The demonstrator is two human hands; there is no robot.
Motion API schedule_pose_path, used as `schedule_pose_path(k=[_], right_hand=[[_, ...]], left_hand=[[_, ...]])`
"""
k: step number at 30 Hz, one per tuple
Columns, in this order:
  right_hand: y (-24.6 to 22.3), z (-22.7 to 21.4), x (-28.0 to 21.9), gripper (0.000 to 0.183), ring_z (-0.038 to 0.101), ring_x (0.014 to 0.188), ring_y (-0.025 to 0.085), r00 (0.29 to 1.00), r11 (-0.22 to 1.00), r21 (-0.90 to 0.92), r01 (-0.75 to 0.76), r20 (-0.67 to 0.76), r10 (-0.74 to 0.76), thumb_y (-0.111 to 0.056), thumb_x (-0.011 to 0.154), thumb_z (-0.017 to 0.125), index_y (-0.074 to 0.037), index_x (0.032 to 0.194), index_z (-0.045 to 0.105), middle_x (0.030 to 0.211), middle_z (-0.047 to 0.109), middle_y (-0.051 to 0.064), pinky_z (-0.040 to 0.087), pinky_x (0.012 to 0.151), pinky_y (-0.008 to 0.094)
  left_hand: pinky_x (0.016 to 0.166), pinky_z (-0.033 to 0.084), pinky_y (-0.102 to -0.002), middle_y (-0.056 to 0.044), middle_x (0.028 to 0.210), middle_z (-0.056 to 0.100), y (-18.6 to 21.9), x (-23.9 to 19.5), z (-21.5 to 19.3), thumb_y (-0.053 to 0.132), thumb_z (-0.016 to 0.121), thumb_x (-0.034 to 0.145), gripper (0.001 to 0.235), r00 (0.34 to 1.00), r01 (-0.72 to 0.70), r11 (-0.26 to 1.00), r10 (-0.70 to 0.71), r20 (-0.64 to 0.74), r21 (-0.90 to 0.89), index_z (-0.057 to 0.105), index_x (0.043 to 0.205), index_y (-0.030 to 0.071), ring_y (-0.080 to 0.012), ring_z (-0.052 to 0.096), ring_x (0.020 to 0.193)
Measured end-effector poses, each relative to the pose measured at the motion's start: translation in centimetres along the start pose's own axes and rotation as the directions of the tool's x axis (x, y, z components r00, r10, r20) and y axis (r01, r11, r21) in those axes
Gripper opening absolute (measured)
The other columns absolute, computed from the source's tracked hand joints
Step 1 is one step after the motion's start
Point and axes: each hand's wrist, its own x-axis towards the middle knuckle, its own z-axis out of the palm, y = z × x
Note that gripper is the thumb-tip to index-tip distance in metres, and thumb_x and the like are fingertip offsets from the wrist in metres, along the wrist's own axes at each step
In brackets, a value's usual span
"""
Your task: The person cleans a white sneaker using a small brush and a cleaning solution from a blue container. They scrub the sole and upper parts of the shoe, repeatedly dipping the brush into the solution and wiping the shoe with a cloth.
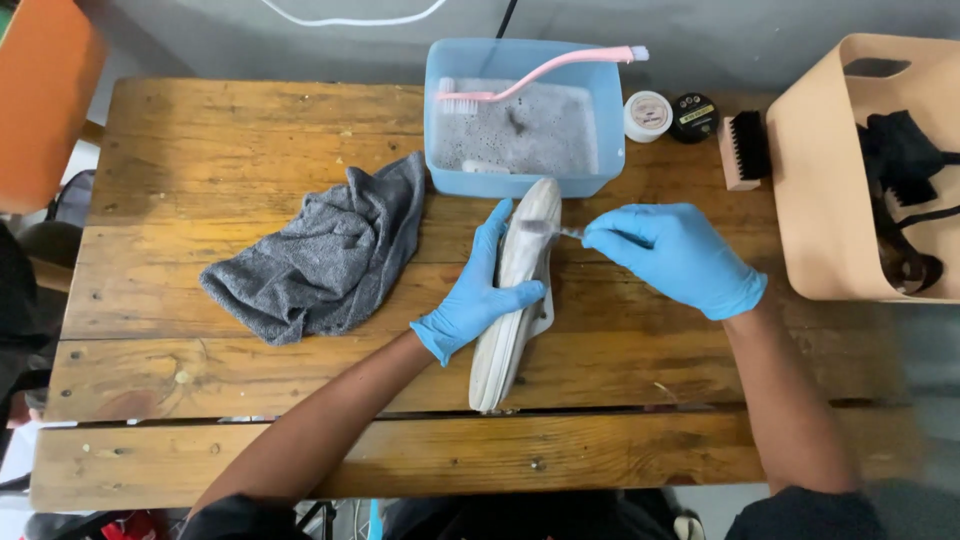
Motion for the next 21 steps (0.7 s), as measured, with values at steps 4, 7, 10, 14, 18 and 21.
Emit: schedule_pose_path(k=[4,7,10,14,18,21], right_hand=[[0.8,0.3,-0.4,0.014,0.072,0.083,0.025,0.996,0.999,-0.048,-0.003,-0.085,-0.001,-0.011,0.106,0.066,-0.006,0.113,0.077,0.09,0.076,0.015,0.06,0.064,0.037],[0.9,0.0,0.1,0.013,0.075,0.083,0.029,1.0,0.998,-0.049,0.026,-0.005,-0.026,-0.012,0.099,0.069,-0.006,0.107,0.078,0.088,0.077,0.016,0.062,0.063,0.041],[2.3,0.1,0.1,0.014,0.072,0.078,0.028,0.981,0.96,-0.277,0.026,-0.177,-0.078,-0.014,0.109,0.064,-0.006,0.112,0.075,0.083,0.073,0.013,0.058,0.062,0.04],[1.6,-1.5,-0.3,0.016,0.071,0.079,0.029,0.967,0.977,-0.212,0.033,-0.239,-0.084,-0.02,0.112,0.058,-0.012,0.112,0.072,0.082,0.072,0.009,0.058,0.065,0.041],[-0.3,-4.7,-3.0,0.027,0.059,0.066,0.015,0.951,0.995,-0.071,-0.066,-0.305,0.041,-0.029,0.118,0.045,-0.014,0.118,0.067,0.069,0.06,-0.001,0.054,0.063,0.032],[-3.5,-6.4,-4.6,0.025,0.063,0.074,0.023,0.943,0.977,-0.107,-0.185,-0.298,0.146,-0.028,0.111,0.048,-0.011,0.121,0.063,0.113,0.075,0.001,0.051,0.075,0.039]], left_hand=[[0.128,0.014,-0.056,-0.02,0.162,0.026,-0.8,-0.1,-0.3,0.032,0.086,0.081,0.114,1.0,-0.021,1.0,0.021,0.012,0.007,0.014,0.166,0.012,-0.0362,0.024,0.152],[0.129,0.015,-0.051,-0.015,0.164,0.025,-1.2,0.5,-0.6,0.032,0.084,0.084,0.111,0.999,-0.034,0.999,0.034,0.033,0.008,0.012,0.167,0.016,-0.0295,0.023,0.153],[0.129,0.015,-0.051,-0.015,0.165,0.025,-1.3,0.2,-0.3,0.03,0.083,0.087,0.108,0.996,-0.067,0.998,0.068,0.066,-0.009,0.012,0.167,0.016,-0.0288,0.023,0.153],[0.13,0.014,-0.048,-0.008,0.171,0.018,1.3,0.3,-0.7,0.033,0.076,0.087,0.105,0.979,-0.126,0.985,0.143,0.144,-0.122,0.01,0.168,0.021,-0.022,0.019,0.156],[0.13,0.011,-0.049,-0.008,0.176,0.003,5.9,0.4,-0.1,0.026,0.074,0.085,0.109,0.939,-0.261,0.961,0.275,0.207,-0.091,0.005,0.168,0.017,-0.0243,0.011,0.16],[0.133,0.013,-0.047,-0.012,0.172,0.015,7.8,1.6,0.5,0.018,0.068,0.085,0.098,0.912,-0.325,0.946,0.319,0.258,-0.019,0.01,0.164,0.005,-0.0278,0.017,0.16]])
